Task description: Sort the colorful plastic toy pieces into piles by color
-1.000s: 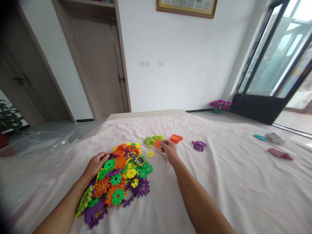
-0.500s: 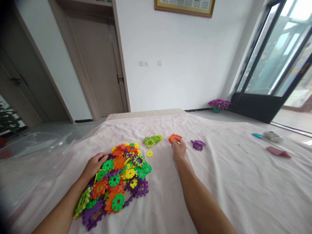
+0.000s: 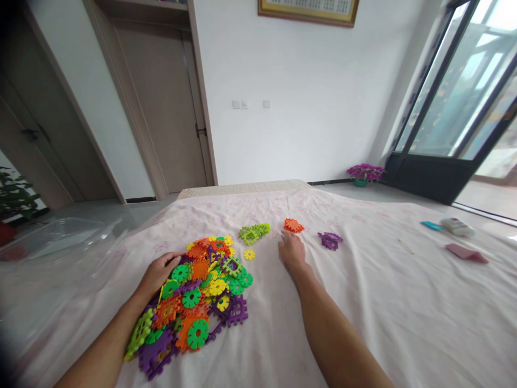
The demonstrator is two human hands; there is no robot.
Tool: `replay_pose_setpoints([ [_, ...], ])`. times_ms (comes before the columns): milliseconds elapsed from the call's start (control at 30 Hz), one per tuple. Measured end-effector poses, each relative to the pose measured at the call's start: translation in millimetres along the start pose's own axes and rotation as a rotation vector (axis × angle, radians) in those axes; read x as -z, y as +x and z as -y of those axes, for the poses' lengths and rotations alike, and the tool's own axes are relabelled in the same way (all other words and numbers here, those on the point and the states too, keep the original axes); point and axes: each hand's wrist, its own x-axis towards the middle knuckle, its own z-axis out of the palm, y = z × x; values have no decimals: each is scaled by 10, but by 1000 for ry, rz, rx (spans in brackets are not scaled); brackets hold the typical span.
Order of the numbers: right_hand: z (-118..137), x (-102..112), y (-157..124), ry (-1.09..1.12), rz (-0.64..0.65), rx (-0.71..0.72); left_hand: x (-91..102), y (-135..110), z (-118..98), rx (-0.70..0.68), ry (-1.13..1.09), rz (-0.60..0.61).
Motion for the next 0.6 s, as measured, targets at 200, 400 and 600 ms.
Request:
replay_pose_setpoints([
  [200, 382, -30, -111, 512, 139, 158, 2, -1, 17, -1, 0, 0],
  [400, 769, 30, -314, 445, 364, 386, -2, 2, 21, 2, -6, 2],
  [600, 888, 152, -405, 142, 382, 427, -6, 4, 4, 1, -15, -6],
])
